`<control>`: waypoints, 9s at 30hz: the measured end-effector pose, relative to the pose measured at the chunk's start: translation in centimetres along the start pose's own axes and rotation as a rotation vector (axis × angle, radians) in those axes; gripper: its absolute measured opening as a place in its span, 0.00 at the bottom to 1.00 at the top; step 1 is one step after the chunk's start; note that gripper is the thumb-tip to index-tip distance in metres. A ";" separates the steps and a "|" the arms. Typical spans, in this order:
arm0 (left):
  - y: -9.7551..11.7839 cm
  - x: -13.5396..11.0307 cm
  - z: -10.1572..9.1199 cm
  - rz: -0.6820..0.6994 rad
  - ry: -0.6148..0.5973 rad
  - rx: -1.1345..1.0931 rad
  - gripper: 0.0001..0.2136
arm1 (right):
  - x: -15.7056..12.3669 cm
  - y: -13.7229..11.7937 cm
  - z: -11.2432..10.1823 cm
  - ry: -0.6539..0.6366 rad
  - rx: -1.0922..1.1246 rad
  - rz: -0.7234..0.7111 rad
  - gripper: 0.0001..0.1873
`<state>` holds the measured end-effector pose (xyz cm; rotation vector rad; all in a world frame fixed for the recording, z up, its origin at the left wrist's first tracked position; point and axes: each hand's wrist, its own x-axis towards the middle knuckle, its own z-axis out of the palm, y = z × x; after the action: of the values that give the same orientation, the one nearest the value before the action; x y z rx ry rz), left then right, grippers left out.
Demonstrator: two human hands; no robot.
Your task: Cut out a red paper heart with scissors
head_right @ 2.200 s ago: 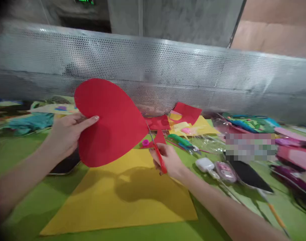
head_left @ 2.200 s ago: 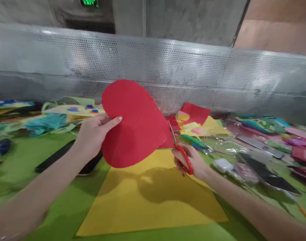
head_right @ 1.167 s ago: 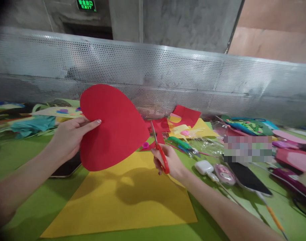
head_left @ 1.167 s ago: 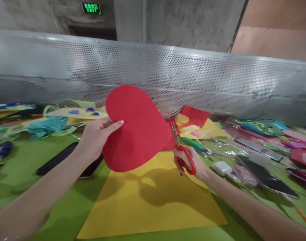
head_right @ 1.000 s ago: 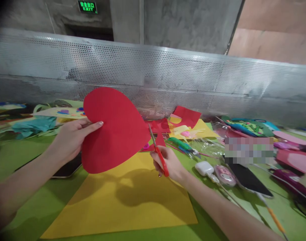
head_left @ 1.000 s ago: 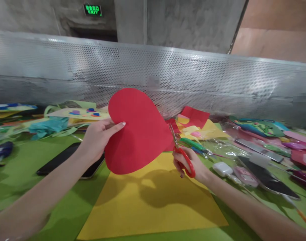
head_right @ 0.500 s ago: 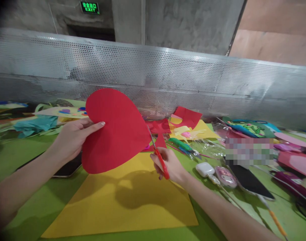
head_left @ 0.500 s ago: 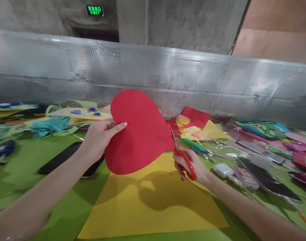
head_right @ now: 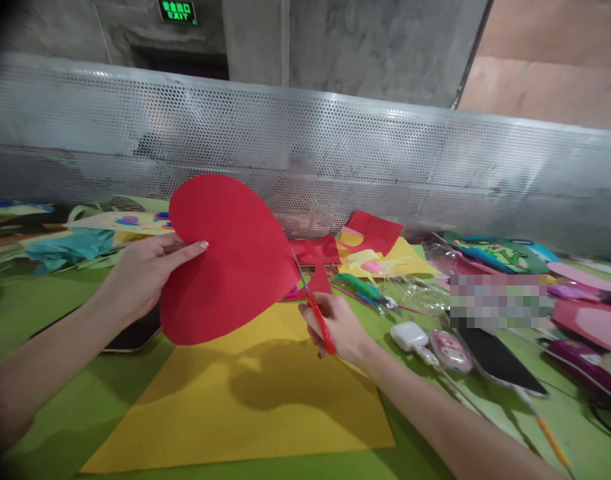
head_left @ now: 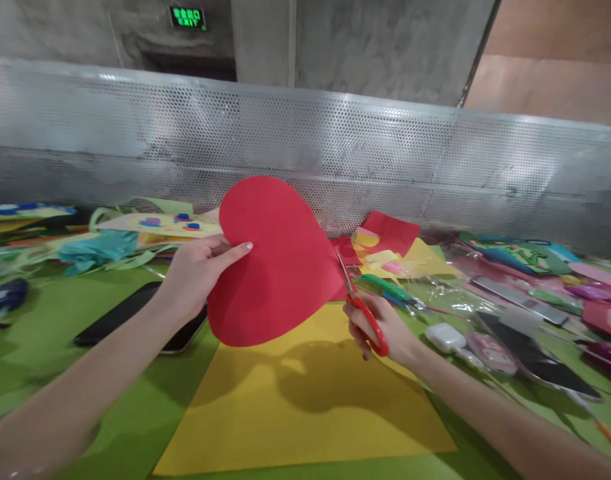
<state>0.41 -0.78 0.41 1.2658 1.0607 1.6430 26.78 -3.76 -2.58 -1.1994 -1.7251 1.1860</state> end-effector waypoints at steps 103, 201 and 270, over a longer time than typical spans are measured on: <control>-0.3 -0.3 0.0 -0.056 -0.123 0.128 0.13 | -0.1 0.1 -0.3 -0.015 -0.019 -0.036 0.14; -0.4 -0.5 0.0 -0.140 -0.478 0.423 0.12 | 2.3 2.7 -1.4 0.340 0.307 -0.098 0.19; -2.2 1.1 -0.4 -0.212 -0.504 0.144 0.19 | 1.4 0.7 -0.3 0.523 0.142 -0.246 0.21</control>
<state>0.04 0.89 -1.40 1.5004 0.9648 1.0264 26.83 -2.20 -3.09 -1.0581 -1.3231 0.7480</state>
